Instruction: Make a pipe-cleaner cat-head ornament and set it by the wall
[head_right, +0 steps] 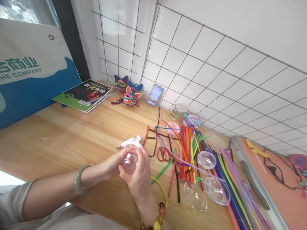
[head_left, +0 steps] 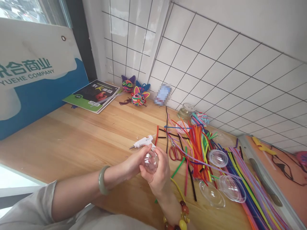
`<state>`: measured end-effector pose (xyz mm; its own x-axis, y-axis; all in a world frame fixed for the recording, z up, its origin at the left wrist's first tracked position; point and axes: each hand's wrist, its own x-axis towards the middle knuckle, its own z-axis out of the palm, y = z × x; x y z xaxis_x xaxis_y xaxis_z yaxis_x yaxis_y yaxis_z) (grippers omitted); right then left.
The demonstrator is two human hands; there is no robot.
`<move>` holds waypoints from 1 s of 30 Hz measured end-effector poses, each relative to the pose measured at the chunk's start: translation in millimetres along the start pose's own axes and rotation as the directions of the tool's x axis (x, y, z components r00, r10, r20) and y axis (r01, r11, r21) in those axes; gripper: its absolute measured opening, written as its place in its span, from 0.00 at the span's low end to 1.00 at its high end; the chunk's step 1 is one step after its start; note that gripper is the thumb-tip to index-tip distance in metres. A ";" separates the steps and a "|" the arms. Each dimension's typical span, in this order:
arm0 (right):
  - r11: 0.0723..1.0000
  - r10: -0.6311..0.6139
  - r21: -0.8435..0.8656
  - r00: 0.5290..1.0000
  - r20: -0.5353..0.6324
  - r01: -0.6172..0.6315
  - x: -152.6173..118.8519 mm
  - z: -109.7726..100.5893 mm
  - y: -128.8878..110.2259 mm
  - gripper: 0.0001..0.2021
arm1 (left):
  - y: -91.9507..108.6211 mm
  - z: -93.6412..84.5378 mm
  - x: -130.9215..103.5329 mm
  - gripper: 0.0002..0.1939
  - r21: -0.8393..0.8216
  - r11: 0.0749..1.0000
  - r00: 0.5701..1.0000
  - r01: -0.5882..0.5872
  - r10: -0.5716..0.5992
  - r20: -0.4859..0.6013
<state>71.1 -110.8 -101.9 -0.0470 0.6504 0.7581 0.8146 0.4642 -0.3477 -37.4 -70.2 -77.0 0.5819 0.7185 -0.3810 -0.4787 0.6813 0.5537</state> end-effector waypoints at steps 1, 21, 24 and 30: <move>1.000 0.005 0.006 1.000 0.004 -0.005 -1.0 0.7 0.8 0.31 | -0.1 0.1 0.0 0.18 -0.001 1.000 1.000 0.006 -0.006 -0.013; 0.967 0.224 0.065 0.946 0.235 -0.245 10.8 -11.6 -8.1 0.35 | -2.2 -4.9 -0.9 0.12 -0.304 0.909 0.959 0.284 -0.263 0.108; 0.985 0.172 -0.053 0.960 0.222 -0.164 17.2 -12.6 -11.2 0.33 | -2.1 -7.3 -0.2 0.13 -0.310 0.896 0.948 0.317 -0.289 0.135; 0.975 0.220 -0.103 0.938 0.269 -0.199 27.7 -26.0 -10.7 0.33 | 7.4 0.4 -5.5 0.20 -0.123 0.955 0.963 0.268 -0.263 0.059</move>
<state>76.2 -113.3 -62.8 -0.0204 0.8740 0.4856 0.8628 0.2608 -0.4330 -43.9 -69.2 -70.5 0.7249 0.5046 -0.4689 -0.3822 0.8610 0.3355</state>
